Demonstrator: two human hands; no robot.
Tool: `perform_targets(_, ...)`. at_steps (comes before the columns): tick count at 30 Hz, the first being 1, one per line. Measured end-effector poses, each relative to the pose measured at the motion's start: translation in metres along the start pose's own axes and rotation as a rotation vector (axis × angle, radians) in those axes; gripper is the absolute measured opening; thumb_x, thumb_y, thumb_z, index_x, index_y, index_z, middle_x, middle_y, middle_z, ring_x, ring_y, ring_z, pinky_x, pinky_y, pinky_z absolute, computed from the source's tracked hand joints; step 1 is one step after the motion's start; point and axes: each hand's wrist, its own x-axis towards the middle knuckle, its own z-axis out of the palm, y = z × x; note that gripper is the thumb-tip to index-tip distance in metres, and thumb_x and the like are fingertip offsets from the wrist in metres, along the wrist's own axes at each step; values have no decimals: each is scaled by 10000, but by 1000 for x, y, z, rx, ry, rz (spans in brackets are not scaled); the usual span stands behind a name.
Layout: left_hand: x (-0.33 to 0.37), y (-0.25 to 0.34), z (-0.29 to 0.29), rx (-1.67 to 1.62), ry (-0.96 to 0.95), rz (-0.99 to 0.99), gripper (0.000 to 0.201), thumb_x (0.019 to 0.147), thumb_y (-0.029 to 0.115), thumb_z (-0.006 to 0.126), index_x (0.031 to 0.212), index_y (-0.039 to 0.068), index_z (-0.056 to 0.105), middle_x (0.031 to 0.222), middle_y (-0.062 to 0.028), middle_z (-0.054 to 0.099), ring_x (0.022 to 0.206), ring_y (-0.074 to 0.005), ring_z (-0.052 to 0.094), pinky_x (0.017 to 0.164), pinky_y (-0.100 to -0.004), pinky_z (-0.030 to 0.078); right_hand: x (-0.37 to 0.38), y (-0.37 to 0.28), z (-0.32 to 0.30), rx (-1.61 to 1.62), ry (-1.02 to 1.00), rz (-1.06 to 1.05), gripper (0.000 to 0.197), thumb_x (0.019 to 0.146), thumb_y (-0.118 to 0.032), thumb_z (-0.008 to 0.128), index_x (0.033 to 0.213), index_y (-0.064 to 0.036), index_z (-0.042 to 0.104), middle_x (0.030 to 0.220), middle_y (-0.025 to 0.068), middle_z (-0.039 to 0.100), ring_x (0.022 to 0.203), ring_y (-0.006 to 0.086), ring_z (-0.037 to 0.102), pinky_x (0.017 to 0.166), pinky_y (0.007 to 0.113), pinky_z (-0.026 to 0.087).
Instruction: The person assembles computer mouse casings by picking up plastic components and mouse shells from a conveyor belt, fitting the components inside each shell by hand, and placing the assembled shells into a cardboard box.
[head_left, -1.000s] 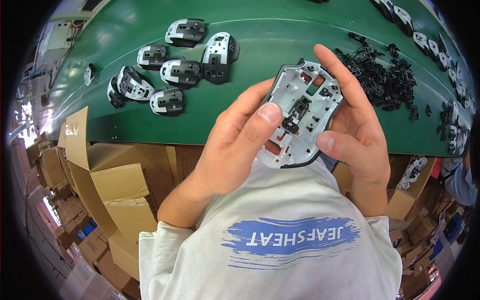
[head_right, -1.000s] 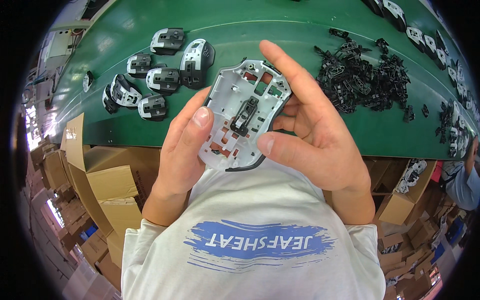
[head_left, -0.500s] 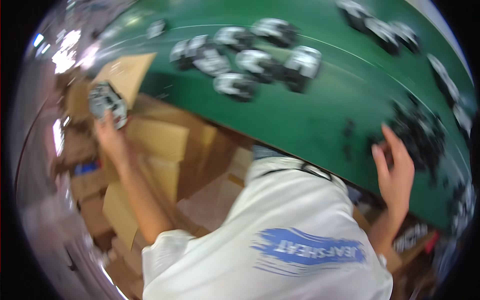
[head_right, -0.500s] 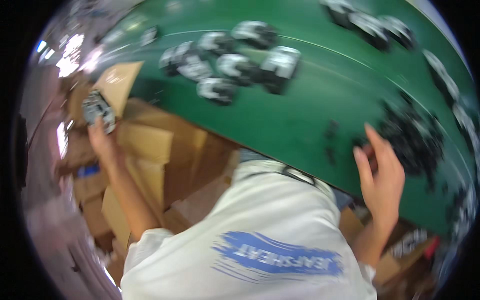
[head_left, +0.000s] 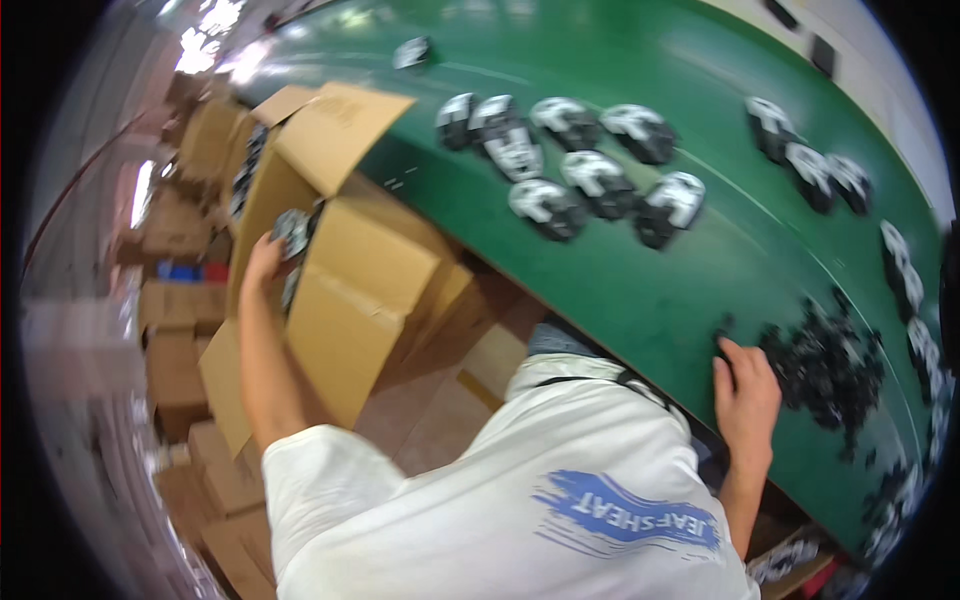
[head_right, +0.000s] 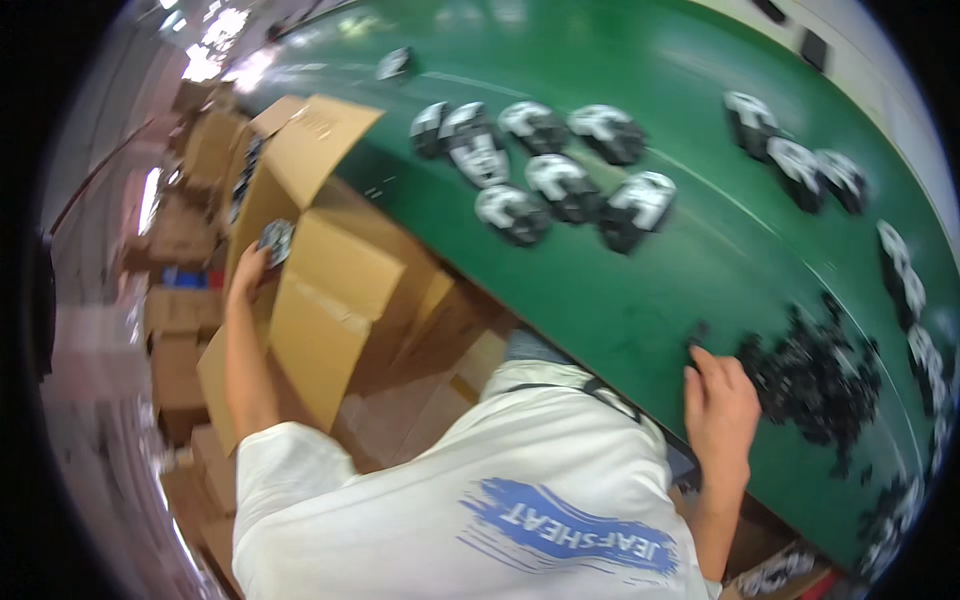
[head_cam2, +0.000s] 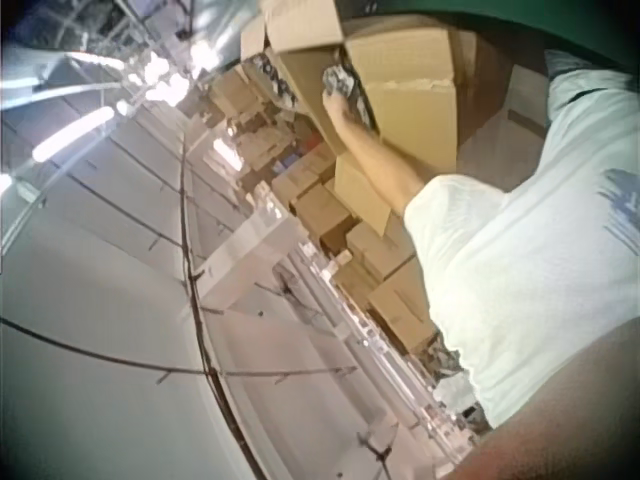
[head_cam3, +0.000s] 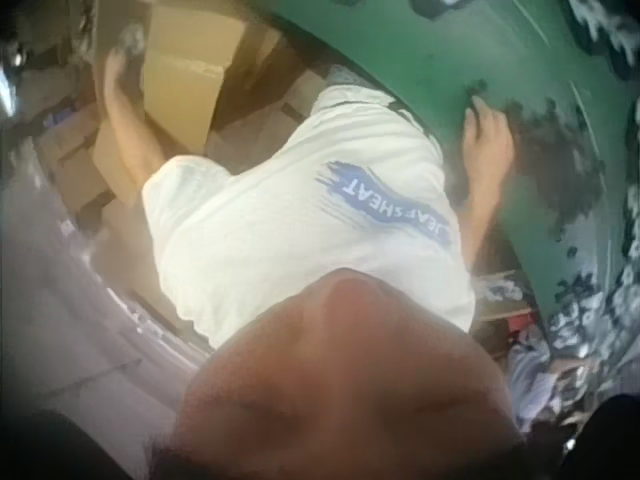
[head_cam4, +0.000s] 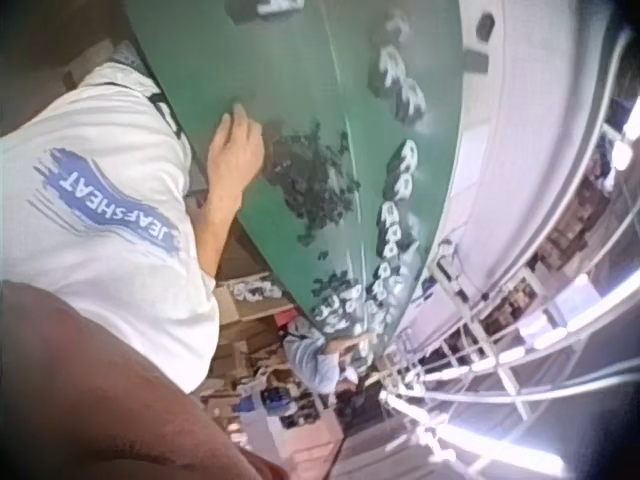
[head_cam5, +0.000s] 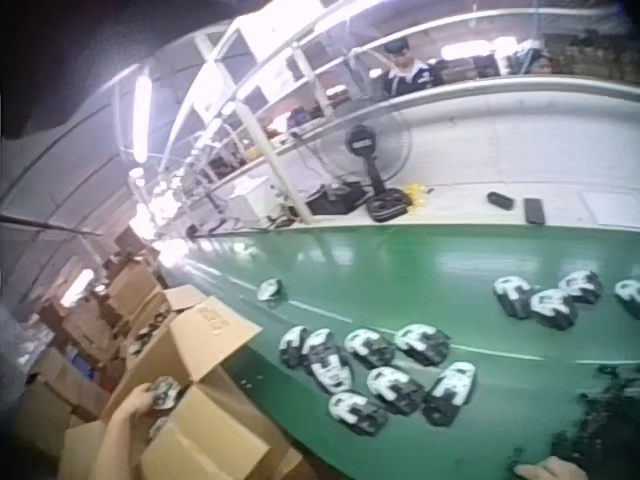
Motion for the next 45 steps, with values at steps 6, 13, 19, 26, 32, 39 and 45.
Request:
perform_targets(6, 38, 41, 49, 94, -53, -101, 442, 1045, 334, 618, 1445, 147, 610, 759, 25, 573, 487, -122, 473, 399, -294, 309, -16, 8, 1, 142, 147, 25, 260, 900, -41, 755, 1157, -46, 717, 956, 130, 697, 826, 335, 694, 735, 427, 570)
perform_targets(13, -43, 280, 169, -233, 247, 1136, 366, 1111, 177, 586, 1403, -41, 618, 1369, -154, 669, 1237, -222, 636, 1065, -346, 495, -38, 21, 5, 170, 288, 85, 231, 904, -42, 779, 1131, -48, 740, 940, 111, 714, 793, 293, 707, 693, 388, 574)
perform_targets(19, -246, 417, 415, 131, -463, 1689, 545, 1003, 116, 696, 1532, 113, 566, 1452, -183, 644, 1301, -309, 656, 1105, -407, 521, -27, 21, -3, 209, 321, 61, 276, 889, -36, 795, 1156, -34, 728, 965, 106, 734, 793, 278, 705, 730, 379, 575)
perform_targets(26, -266, 487, 536, 683, -530, 2132, 823, 892, 117, 777, 1632, 159, 418, 1595, -182, 486, 1448, -405, 470, 1215, -504, 400, -39, 19, -23, 220, 475, 197, 221, 923, -17, 751, 1142, -24, 726, 1032, 100, 753, 870, 268, 725, 830, 348, 570)
perform_targets(32, -189, 477, 495, 224, -195, 1659, 647, 1014, 342, 714, 1554, 53, 503, 1378, -189, 646, 1280, -331, 623, 1119, -441, 461, -47, 18, -28, 1270, 550, 548, 230, 1013, -38, 715, 1228, 30, 670, 1184, 86, 661, 1014, 150, 682, 876, 302, 576)
perform_targets(39, -311, 350, 400, -820, -1425, 610, 570, 1139, 373, 479, 1592, 28, 454, 1541, -157, 586, 1379, -309, 588, 1222, -472, 398, -10, 35, -26, 1369, 386, 172, 224, 1005, 23, 701, 1225, 11, 660, 1202, 99, 635, 1011, 140, 670, 885, 294, 576)
perform_targets(45, -386, 258, 400, -1061, -1867, -171, 663, 1118, 473, 425, 1612, 31, 428, 1668, -191, 428, 1368, -350, 591, 1113, -532, 524, 19, -3, -38, 1124, 443, -56, 224, 888, 44, 821, 1092, -14, 749, 1163, 140, 697, 1004, 174, 686, 884, 310, 578)
